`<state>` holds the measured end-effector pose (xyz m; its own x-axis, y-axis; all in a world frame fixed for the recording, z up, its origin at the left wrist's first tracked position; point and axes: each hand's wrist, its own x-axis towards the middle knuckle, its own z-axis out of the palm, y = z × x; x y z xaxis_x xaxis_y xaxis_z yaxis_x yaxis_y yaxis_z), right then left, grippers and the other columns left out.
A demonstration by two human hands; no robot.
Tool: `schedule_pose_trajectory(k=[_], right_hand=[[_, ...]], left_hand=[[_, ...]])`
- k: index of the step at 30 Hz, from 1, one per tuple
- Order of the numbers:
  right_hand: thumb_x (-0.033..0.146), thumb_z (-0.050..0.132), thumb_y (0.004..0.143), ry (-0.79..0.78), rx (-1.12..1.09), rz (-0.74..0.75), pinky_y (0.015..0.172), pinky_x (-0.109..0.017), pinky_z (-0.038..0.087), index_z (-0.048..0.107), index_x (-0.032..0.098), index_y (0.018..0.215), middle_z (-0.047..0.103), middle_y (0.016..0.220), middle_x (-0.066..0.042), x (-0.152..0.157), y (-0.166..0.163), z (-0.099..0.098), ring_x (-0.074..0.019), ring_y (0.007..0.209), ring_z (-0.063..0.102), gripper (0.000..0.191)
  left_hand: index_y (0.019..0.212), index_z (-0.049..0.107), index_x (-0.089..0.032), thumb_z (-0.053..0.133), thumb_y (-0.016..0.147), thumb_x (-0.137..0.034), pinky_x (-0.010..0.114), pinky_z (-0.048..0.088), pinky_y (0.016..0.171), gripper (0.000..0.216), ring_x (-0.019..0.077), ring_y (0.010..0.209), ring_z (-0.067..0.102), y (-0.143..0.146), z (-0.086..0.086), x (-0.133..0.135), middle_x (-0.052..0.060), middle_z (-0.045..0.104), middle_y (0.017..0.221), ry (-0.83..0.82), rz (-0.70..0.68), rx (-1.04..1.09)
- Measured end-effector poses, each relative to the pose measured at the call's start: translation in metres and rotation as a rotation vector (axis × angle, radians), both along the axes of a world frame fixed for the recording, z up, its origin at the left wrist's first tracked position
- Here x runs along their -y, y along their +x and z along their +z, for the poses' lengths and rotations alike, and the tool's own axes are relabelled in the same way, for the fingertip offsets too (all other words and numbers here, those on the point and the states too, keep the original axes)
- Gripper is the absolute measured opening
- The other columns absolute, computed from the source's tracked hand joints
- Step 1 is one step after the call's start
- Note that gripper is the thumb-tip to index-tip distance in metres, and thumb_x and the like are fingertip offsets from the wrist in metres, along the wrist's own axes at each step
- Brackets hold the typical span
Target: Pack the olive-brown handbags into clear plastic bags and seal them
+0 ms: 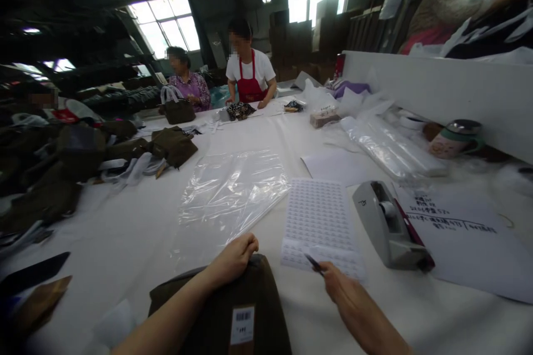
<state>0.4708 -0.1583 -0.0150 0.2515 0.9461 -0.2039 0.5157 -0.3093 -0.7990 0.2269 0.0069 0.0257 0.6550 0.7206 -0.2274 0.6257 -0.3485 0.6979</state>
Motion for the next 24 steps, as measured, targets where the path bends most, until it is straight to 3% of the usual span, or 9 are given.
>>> schedule_pose_trajectory(k=[3, 7, 13, 19, 24], right_hand=[[0.051, 0.030, 0.090, -0.020, -0.010, 0.215, 0.092, -0.036, 0.041, 0.063, 0.023, 0.109, 0.065, 0.106, -0.005, -0.040, -0.037, 0.031, -0.0237, 0.103, 0.056, 0.047], [0.045, 0.031, 0.090, -0.020, 0.098, 0.361, 0.073, -0.030, 0.044, 0.068, 0.021, 0.080, 0.069, 0.081, -0.004, -0.075, -0.052, 0.053, -0.0216, 0.078, 0.061, 0.045], [0.038, 0.039, 0.086, -0.054, 0.162, 0.449, 0.067, -0.026, 0.041, 0.065, 0.020, 0.064, 0.069, 0.074, -0.004, -0.091, -0.059, 0.052, -0.0196, 0.071, 0.060, 0.039], [0.035, 0.041, 0.084, -0.096, 0.194, 0.490, 0.059, -0.024, 0.035, 0.062, 0.018, 0.061, 0.064, 0.065, -0.002, -0.097, -0.069, 0.052, -0.0154, 0.062, 0.054, 0.036], [0.034, 0.043, 0.080, -0.117, 0.146, 0.499, 0.053, -0.024, 0.027, 0.050, 0.017, 0.053, 0.048, 0.052, 0.002, -0.099, -0.066, 0.051, -0.0114, 0.054, 0.043, 0.033]], left_hand=[[0.072, 0.045, -0.019, 0.032, 0.085, -0.022, 0.027, 0.036, 0.068, 0.019, 0.0158, 0.073, 0.050, -0.001, -0.001, 0.001, 0.002, 0.054, 0.076, 0.011, 0.008, 0.018], [0.071, 0.044, -0.019, 0.033, 0.085, -0.021, 0.027, 0.036, 0.068, 0.017, 0.0159, 0.073, 0.050, -0.003, 0.000, 0.002, 0.002, 0.055, 0.076, 0.012, 0.017, 0.032], [0.069, 0.043, -0.020, 0.035, 0.083, -0.018, 0.026, 0.035, 0.065, 0.016, 0.0152, 0.069, 0.050, -0.004, -0.004, 0.002, 0.001, 0.054, 0.073, 0.001, 0.042, 0.045], [0.072, 0.047, -0.019, 0.036, 0.083, -0.018, 0.026, 0.036, 0.066, 0.015, 0.0156, 0.072, 0.051, -0.005, -0.008, 0.000, 0.002, 0.056, 0.075, -0.007, 0.037, 0.059], [0.072, 0.047, -0.019, 0.036, 0.083, -0.020, 0.026, 0.036, 0.066, 0.015, 0.0158, 0.072, 0.051, -0.006, -0.010, 0.000, 0.002, 0.056, 0.075, -0.020, 0.049, 0.075]])
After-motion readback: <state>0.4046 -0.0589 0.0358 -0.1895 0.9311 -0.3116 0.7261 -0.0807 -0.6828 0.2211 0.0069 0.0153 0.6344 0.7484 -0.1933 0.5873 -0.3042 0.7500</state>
